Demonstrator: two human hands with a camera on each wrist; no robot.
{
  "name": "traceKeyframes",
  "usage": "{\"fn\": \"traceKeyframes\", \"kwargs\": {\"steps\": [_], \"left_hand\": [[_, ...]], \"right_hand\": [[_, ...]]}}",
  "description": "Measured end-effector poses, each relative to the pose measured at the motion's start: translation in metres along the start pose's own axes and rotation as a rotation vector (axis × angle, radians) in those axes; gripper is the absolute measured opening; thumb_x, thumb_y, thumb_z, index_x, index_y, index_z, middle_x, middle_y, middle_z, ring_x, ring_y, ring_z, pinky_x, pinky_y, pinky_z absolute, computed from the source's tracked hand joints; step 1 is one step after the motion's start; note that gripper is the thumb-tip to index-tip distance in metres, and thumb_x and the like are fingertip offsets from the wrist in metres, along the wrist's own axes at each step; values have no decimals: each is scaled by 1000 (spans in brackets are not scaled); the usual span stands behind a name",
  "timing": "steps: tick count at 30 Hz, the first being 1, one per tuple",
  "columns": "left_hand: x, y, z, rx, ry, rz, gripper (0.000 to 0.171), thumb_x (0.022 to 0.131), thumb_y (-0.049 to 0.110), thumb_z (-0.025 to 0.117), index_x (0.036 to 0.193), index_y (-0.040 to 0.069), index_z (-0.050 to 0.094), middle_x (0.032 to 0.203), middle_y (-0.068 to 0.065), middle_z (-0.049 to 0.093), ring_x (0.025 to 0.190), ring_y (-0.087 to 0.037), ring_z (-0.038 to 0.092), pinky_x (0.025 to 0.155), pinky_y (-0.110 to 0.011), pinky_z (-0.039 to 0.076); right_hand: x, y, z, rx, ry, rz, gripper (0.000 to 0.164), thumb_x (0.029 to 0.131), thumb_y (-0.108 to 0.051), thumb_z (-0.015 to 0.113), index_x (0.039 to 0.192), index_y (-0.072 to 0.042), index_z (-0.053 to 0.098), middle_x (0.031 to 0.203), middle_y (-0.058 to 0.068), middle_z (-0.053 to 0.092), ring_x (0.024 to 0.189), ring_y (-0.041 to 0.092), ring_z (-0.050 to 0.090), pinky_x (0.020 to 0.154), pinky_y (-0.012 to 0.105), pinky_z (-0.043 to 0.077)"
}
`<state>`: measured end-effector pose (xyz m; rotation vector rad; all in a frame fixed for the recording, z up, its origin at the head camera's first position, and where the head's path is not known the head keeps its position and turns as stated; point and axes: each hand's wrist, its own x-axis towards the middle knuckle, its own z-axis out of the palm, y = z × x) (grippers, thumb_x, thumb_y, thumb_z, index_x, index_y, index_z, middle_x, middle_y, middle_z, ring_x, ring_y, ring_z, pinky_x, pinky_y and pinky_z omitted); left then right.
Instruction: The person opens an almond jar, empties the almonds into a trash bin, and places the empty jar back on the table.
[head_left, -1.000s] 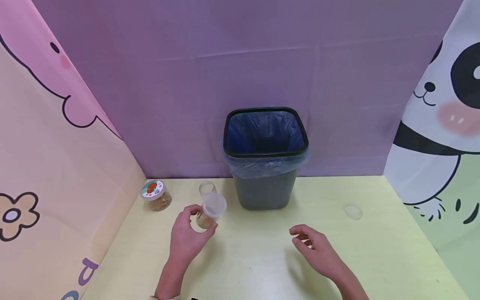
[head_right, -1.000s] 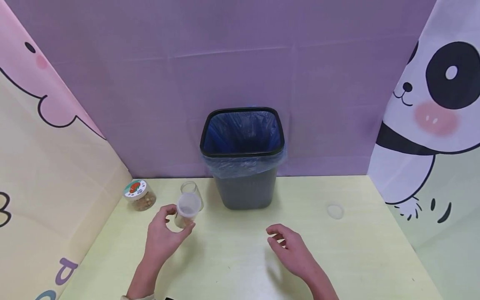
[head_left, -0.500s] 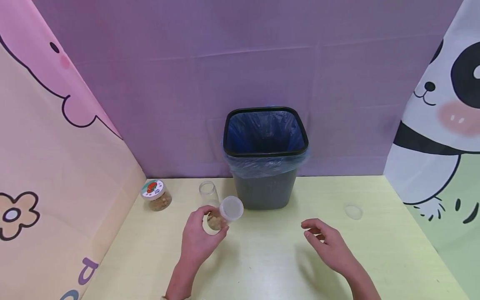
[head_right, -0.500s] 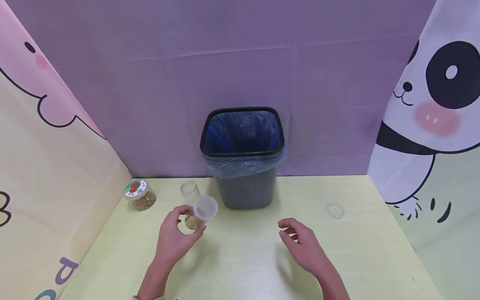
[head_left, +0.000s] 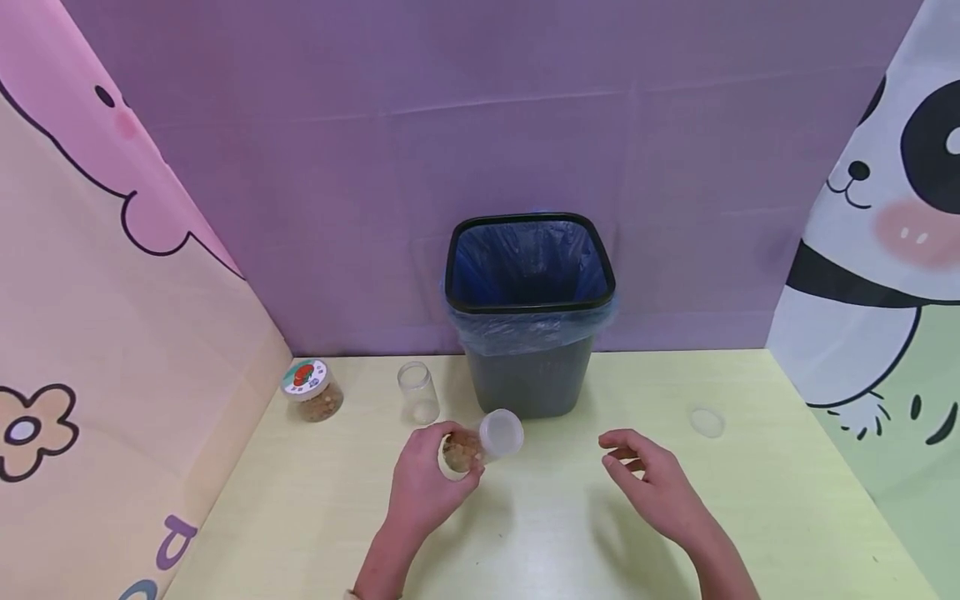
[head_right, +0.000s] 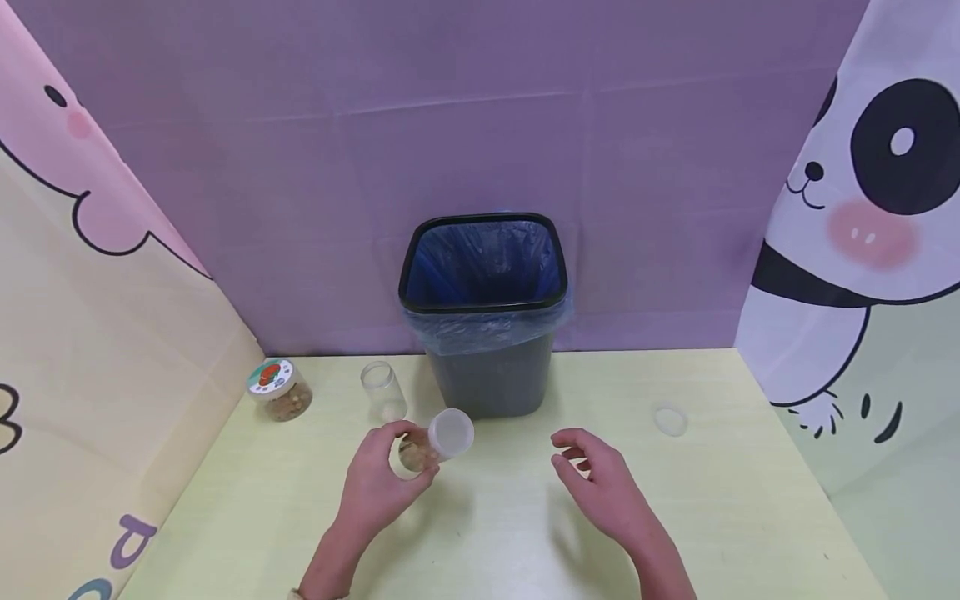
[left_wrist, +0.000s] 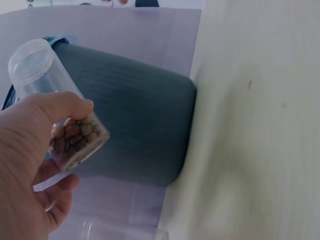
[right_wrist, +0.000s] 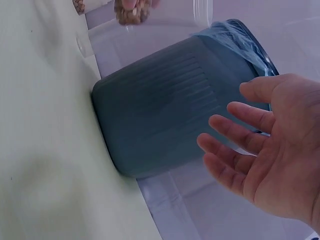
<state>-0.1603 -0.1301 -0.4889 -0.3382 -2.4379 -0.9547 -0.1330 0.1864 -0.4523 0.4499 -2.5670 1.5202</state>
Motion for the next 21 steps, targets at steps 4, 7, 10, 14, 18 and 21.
{"fn": "traceKeyframes", "kwargs": {"steps": [4,7,10,14,18,21], "left_hand": [[-2,2,9,28,-7,72,54,60,26,88,107,17,63,100,8,63,93,-13,56,77,-36,50],[-3,5,13,39,-5,109,54,60,26,88,107,17,63,99,7,64,90,-13,56,75,-35,50],[-4,8,18,47,-11,120,54,59,26,88,106,18,63,97,8,64,89,-12,56,75,-34,49],[-9,11,23,43,-43,104,53,59,26,88,105,19,64,97,9,64,90,-11,56,75,-34,49],[-12,13,27,44,-75,100,54,58,27,88,105,20,63,97,9,63,91,-11,56,76,-34,49],[-14,16,31,50,-94,108,54,59,29,88,106,20,63,97,9,63,91,-11,56,76,-35,49]], "right_hand": [[2,-2,6,10,-5,-22,21,95,-13,63,116,-16,63,110,-6,64,94,9,62,81,31,52],[4,-3,9,15,-5,-46,22,93,-12,65,115,-16,63,109,-6,64,94,10,63,82,31,52],[5,-6,12,17,-7,-59,23,92,-12,67,115,-16,63,109,-7,64,95,9,63,83,31,52],[6,-10,15,27,-11,-58,23,92,-12,67,114,-16,63,108,-7,64,96,11,63,84,32,51],[6,-13,19,44,-20,-62,24,91,-12,68,114,-16,63,108,-7,64,98,19,63,85,34,51],[6,-14,21,47,-24,-60,26,89,-13,71,114,-18,63,108,-7,64,99,19,63,85,34,51]]}}
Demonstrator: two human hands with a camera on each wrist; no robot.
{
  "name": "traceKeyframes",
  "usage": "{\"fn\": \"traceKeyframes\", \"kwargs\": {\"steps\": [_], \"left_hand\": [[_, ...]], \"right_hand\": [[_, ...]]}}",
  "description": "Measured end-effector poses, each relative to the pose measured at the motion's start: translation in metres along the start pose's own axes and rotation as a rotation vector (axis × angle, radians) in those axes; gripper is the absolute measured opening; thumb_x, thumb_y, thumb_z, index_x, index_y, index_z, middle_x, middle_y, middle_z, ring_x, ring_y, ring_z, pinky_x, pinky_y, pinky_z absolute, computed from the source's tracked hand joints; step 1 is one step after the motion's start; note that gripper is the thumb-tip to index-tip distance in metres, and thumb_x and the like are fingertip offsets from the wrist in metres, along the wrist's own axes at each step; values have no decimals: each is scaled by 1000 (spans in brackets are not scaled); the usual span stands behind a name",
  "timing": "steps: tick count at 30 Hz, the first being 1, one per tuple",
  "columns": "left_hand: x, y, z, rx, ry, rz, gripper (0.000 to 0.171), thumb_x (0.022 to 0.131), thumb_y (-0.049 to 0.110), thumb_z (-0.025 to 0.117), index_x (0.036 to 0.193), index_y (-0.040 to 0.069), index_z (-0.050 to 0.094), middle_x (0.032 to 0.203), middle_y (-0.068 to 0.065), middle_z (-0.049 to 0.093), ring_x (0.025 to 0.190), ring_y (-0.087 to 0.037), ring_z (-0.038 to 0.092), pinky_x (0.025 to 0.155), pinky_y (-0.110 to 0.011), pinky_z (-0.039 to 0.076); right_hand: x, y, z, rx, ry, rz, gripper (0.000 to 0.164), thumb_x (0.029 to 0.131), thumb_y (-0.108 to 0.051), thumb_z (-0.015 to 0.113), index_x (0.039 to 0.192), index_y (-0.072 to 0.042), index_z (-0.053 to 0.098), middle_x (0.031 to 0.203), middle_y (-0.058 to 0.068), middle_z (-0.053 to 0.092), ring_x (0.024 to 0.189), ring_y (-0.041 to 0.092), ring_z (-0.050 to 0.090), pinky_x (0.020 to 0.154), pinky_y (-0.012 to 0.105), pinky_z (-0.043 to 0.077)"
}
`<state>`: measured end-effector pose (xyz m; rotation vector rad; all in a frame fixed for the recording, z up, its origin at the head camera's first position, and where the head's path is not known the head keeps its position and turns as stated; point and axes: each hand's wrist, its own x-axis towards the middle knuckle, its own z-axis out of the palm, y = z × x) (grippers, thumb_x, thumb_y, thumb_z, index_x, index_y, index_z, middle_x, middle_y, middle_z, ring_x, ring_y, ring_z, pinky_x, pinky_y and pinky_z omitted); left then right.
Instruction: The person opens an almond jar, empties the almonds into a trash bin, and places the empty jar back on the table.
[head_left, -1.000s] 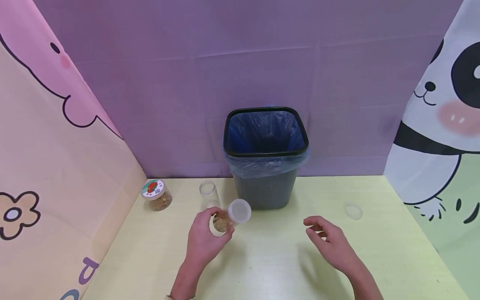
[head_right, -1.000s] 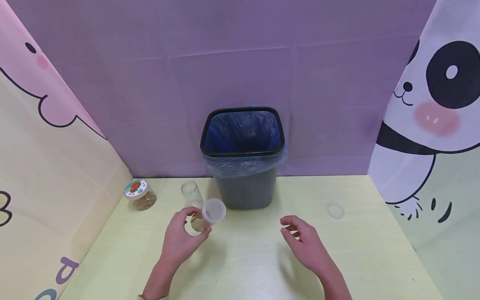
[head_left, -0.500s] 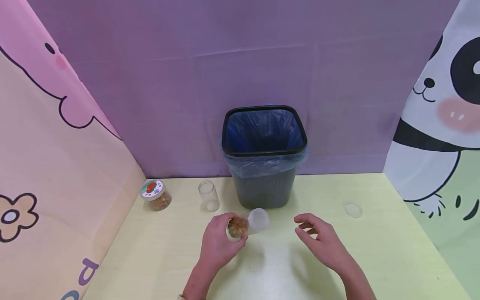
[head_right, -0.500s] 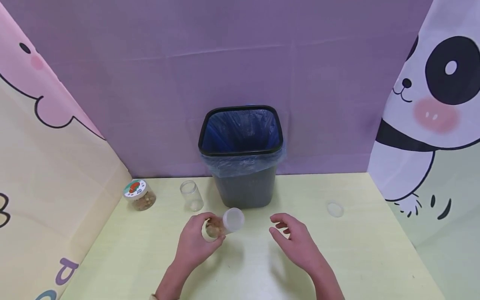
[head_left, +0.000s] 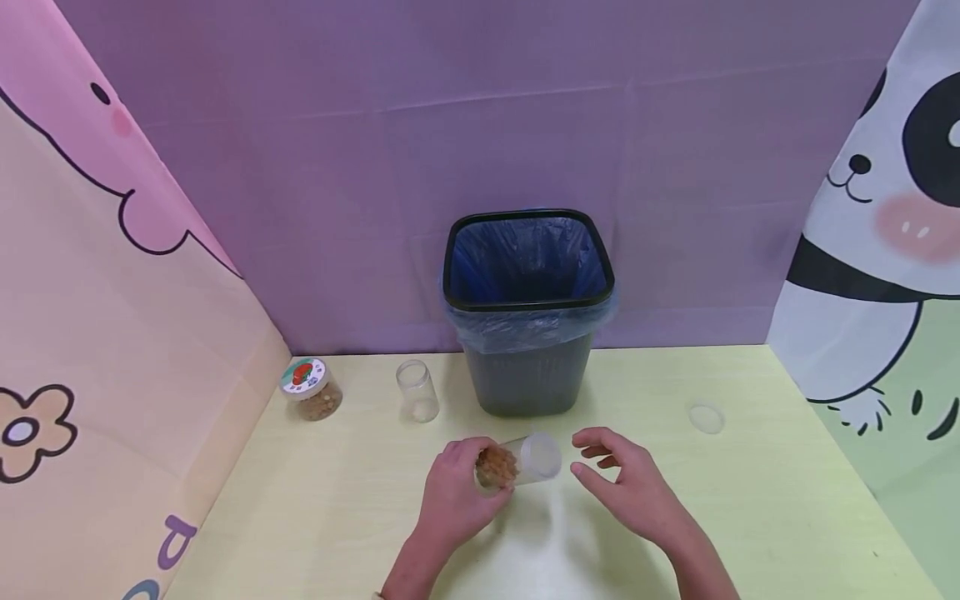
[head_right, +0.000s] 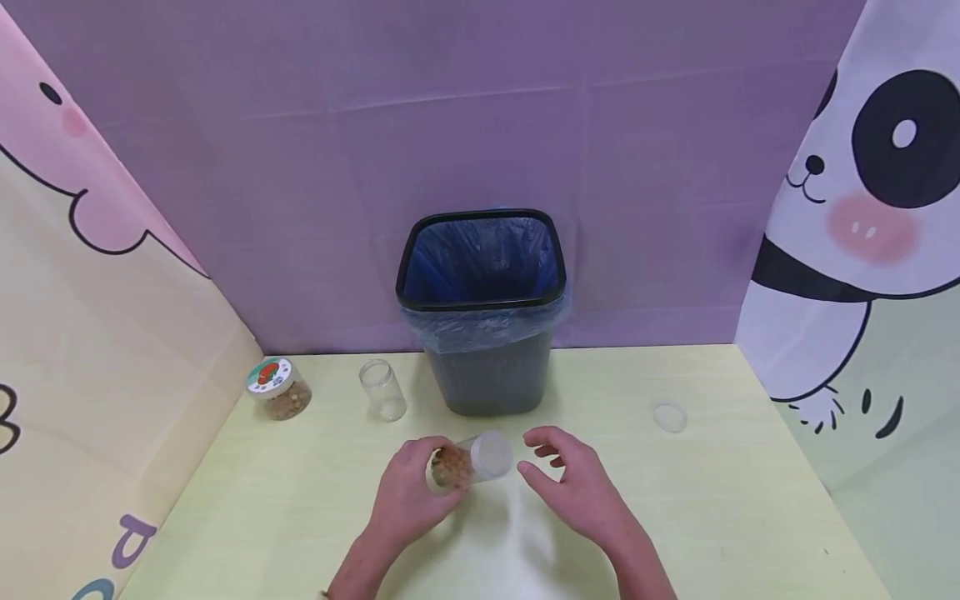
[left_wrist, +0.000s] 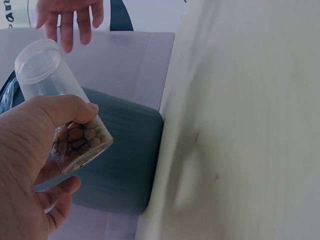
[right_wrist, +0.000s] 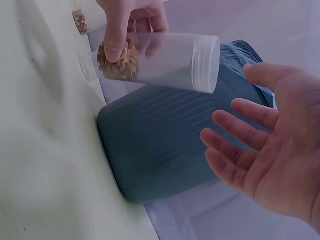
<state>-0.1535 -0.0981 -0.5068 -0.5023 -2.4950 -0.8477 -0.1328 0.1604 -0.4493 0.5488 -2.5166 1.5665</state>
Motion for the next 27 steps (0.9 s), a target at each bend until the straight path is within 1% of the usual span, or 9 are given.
{"fn": "traceKeyframes", "kwargs": {"steps": [3,5,10,16,24,27], "left_hand": [[-1,2,3,1,-9,12,55,59,29,88,106,20,62,97,9,63,91,-11,56,76,-34,49],[-1,3,5,2,-9,22,54,59,29,88,106,19,63,97,9,63,90,-11,56,76,-34,49],[-2,6,10,4,-13,59,55,60,31,88,107,18,63,97,9,64,90,-12,57,76,-34,49],[-5,7,14,9,-12,87,55,60,31,88,106,17,63,96,9,66,90,-13,58,76,-35,50],[-7,9,15,20,0,103,55,58,31,89,104,18,63,93,9,65,87,-12,58,75,-35,50],[-8,10,16,21,-1,113,55,57,31,89,104,18,63,93,9,65,87,-13,58,74,-35,50]], "right_hand": [[0,-1,2,-4,-9,2,29,87,-16,74,114,-20,63,108,-7,64,100,15,62,85,34,50],[-1,-1,3,-7,-15,-6,31,86,-18,76,115,-19,63,109,-6,64,100,13,61,85,34,51],[-1,1,5,-3,-23,-36,36,83,-21,78,115,-16,63,110,-7,64,100,13,61,84,36,51],[-2,2,9,-1,-29,-65,38,81,-24,81,114,-18,63,106,-8,66,99,14,62,84,37,51],[-6,5,14,-94,-8,-52,54,72,-33,87,117,-17,63,105,-15,64,99,8,58,84,42,49],[-6,6,17,-135,9,-51,56,69,-34,89,116,-17,64,104,-16,64,99,6,59,83,41,49]]}}
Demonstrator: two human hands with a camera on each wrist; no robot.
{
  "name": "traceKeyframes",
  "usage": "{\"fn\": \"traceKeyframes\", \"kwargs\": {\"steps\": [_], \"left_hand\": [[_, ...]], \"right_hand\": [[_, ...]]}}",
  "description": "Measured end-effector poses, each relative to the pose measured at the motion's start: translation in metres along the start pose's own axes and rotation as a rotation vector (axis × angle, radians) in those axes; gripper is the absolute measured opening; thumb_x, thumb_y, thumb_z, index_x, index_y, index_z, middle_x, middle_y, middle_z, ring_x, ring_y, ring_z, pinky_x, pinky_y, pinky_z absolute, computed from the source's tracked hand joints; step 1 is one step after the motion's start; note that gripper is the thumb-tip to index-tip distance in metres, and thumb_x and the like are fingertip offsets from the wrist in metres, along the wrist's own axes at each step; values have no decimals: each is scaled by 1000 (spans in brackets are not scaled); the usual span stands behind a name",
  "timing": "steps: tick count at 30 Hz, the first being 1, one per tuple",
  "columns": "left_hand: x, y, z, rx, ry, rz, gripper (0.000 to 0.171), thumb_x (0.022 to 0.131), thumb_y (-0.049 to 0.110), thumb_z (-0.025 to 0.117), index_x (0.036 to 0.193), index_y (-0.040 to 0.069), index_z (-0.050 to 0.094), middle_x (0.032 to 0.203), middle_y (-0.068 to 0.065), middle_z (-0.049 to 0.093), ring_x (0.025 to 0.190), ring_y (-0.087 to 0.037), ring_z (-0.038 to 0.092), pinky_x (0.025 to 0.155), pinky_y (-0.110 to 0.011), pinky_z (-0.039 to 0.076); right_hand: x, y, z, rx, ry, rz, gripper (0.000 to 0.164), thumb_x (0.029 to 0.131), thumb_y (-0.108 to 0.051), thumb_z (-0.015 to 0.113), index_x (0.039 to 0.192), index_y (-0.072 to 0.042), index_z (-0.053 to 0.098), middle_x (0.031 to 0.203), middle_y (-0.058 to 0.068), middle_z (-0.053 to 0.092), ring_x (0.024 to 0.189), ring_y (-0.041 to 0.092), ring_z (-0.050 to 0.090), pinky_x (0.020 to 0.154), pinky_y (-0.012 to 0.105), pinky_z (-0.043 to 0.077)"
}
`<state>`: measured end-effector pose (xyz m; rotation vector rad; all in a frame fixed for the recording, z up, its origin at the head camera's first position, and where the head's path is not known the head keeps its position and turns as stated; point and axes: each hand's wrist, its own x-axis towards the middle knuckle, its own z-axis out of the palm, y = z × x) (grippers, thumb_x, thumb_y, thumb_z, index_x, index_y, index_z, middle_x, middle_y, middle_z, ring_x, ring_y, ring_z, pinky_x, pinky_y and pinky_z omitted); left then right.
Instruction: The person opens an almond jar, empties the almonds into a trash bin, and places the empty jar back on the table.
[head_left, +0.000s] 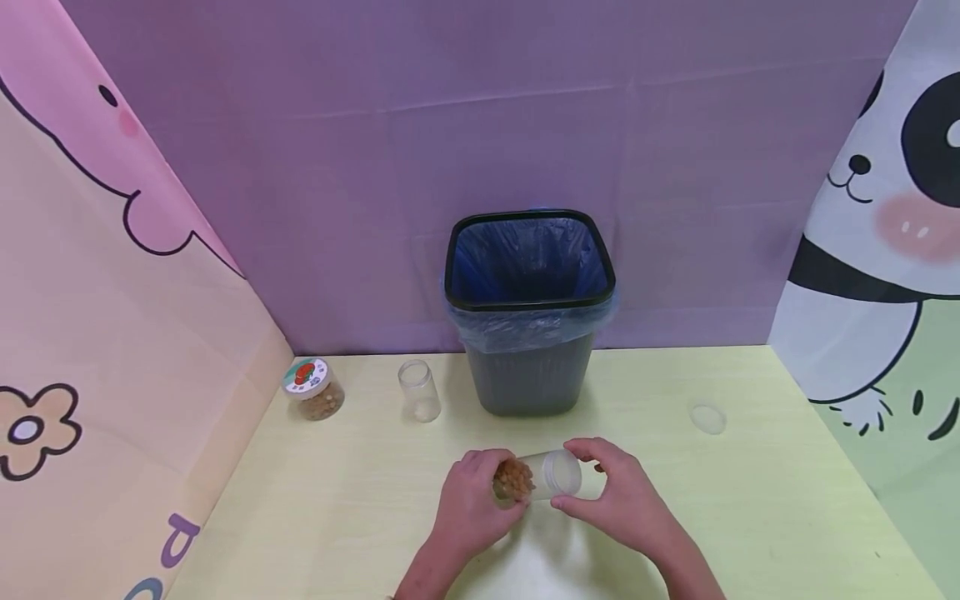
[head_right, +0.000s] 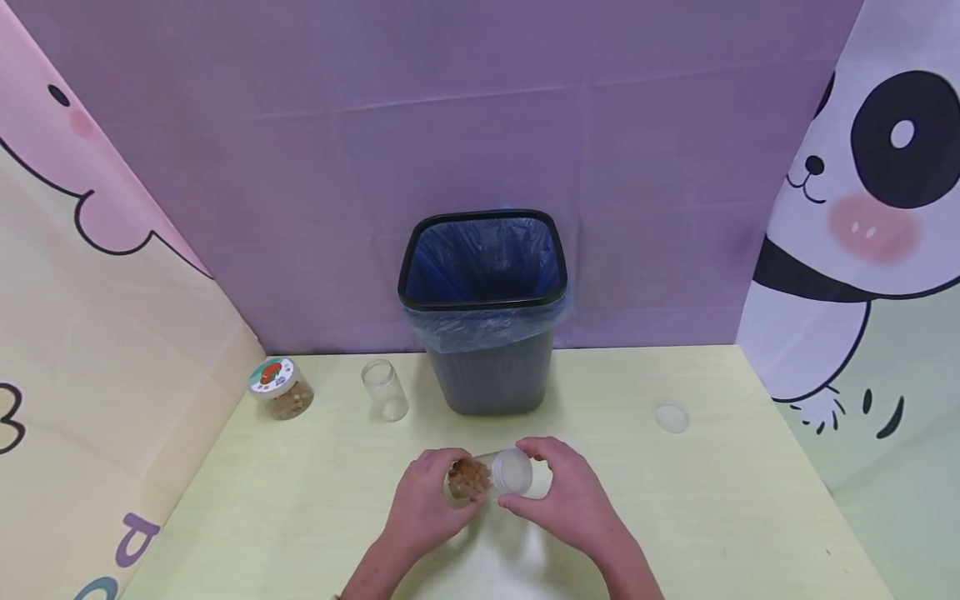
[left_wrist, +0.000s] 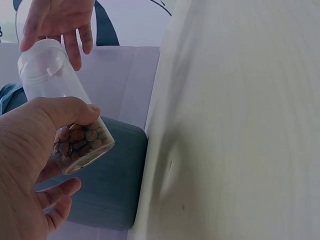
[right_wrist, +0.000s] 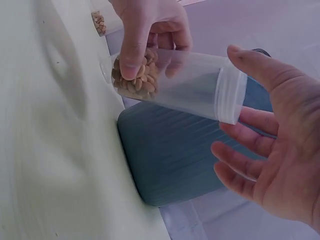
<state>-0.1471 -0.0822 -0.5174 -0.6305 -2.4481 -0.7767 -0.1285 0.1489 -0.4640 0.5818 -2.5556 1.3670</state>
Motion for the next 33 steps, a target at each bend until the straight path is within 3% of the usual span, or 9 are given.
{"fn": "traceKeyframes", "kwargs": {"steps": [7,15,23,27,33], "left_hand": [[-1,0,4,-8,5,32,56,60,33,88,107,18,62,95,8,65,90,-13,58,75,-35,50],[-4,2,5,-44,25,64,60,64,34,87,114,15,61,103,7,65,98,-14,55,81,-32,49],[0,-4,-2,-55,-15,70,66,66,39,87,122,14,63,113,5,66,105,-14,58,87,-35,49],[4,-9,-9,-40,2,89,63,66,40,87,119,14,65,111,7,66,101,-12,59,85,-34,49],[5,-12,-14,-13,58,104,61,65,41,88,116,16,67,109,10,67,99,-10,59,79,-33,48]], "right_hand": [[1,1,2,-37,58,-32,49,67,-31,90,109,-19,66,99,-18,63,92,4,59,77,36,50],[-1,0,0,22,121,-67,45,69,-24,89,108,-20,67,93,-15,63,84,5,59,72,29,50],[1,-5,-2,112,154,-97,48,69,-15,89,111,-16,66,95,-9,64,85,11,61,70,31,53],[2,-7,-2,145,140,-55,53,69,-11,88,117,-14,64,100,-8,64,91,13,61,70,32,53],[3,-5,4,69,133,64,47,72,-25,87,113,-20,64,93,-14,63,88,8,59,70,29,50]]}}
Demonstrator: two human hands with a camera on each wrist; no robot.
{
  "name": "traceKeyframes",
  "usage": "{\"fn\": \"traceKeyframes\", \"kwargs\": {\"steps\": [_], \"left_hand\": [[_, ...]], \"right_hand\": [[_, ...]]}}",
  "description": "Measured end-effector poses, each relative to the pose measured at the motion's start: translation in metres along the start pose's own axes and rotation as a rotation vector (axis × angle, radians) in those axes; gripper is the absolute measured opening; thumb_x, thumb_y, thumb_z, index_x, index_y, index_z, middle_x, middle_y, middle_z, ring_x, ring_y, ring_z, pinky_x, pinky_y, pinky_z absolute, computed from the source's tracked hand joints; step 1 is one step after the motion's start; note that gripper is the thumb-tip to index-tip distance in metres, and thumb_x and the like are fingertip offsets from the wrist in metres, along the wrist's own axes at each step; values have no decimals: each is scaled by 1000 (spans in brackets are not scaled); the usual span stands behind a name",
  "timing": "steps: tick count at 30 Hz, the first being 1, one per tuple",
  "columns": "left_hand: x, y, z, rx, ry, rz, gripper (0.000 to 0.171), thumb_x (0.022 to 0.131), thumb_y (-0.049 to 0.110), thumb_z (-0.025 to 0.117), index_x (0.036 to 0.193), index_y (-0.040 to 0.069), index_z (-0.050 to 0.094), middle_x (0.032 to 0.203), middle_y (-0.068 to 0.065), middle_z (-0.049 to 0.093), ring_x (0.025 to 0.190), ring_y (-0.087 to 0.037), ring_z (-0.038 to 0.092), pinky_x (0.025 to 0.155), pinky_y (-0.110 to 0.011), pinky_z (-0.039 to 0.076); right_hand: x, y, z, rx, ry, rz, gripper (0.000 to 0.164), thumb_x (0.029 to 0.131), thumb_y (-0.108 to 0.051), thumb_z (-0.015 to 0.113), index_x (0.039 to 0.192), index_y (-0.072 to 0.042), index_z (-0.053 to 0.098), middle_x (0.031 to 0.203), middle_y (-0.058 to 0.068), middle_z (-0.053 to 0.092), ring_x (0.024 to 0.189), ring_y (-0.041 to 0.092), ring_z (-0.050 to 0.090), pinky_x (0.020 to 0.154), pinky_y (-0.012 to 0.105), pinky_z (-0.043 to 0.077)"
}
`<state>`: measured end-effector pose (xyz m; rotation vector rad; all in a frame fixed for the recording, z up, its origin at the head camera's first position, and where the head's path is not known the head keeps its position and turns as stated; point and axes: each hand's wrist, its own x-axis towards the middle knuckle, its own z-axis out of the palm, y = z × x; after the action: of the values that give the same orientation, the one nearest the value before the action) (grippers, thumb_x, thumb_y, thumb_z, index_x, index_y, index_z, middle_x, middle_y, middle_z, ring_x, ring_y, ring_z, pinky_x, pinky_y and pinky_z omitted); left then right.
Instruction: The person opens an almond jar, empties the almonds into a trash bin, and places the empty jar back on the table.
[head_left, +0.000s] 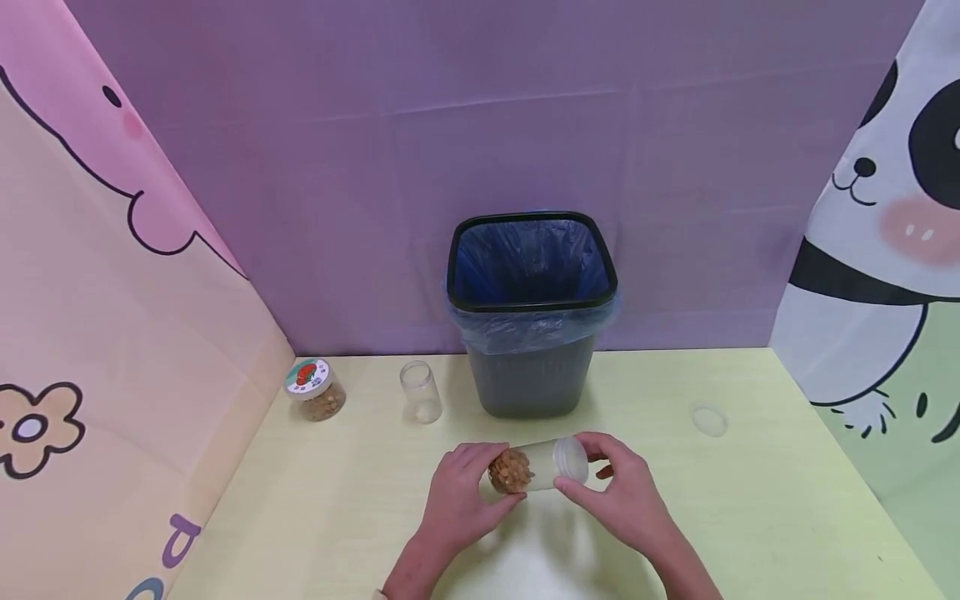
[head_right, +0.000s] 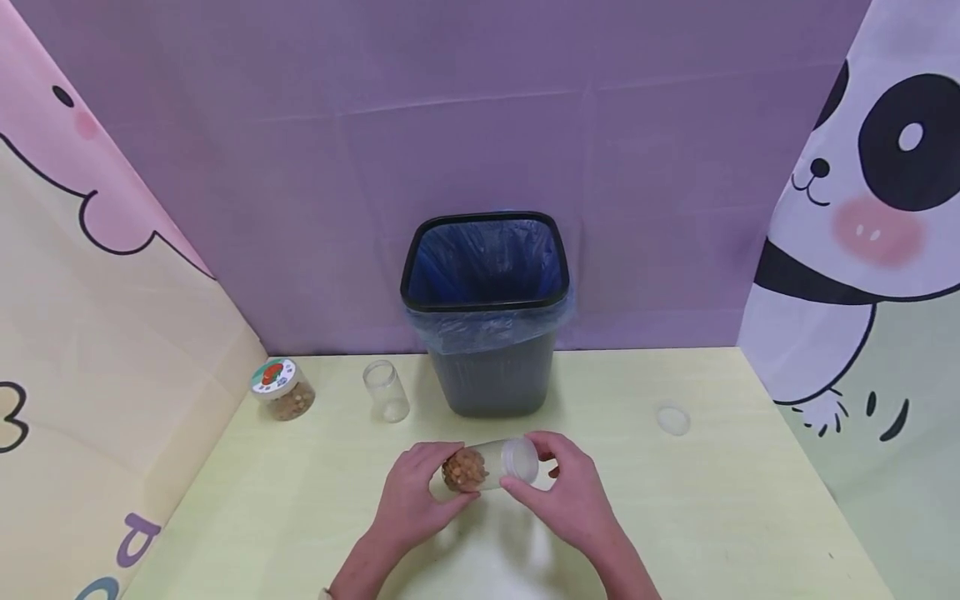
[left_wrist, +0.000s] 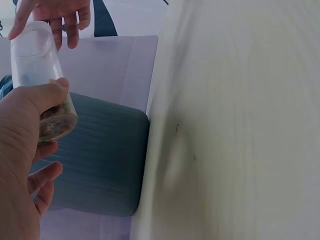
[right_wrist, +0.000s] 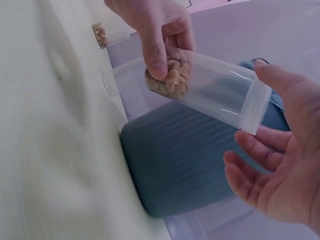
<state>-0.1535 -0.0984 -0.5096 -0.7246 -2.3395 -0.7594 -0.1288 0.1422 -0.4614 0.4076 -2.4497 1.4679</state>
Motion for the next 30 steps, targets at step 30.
{"fn": "traceKeyframes", "kwargs": {"steps": [30], "left_hand": [[-5,-7,2,2,-8,95,58,59,37,91,109,17,68,104,10,67,81,-4,62,61,-24,48]], "right_hand": [[-8,13,8,-107,8,-189,41,74,-28,85,108,-20,65,96,-16,58,82,4,55,67,27,51]]}}
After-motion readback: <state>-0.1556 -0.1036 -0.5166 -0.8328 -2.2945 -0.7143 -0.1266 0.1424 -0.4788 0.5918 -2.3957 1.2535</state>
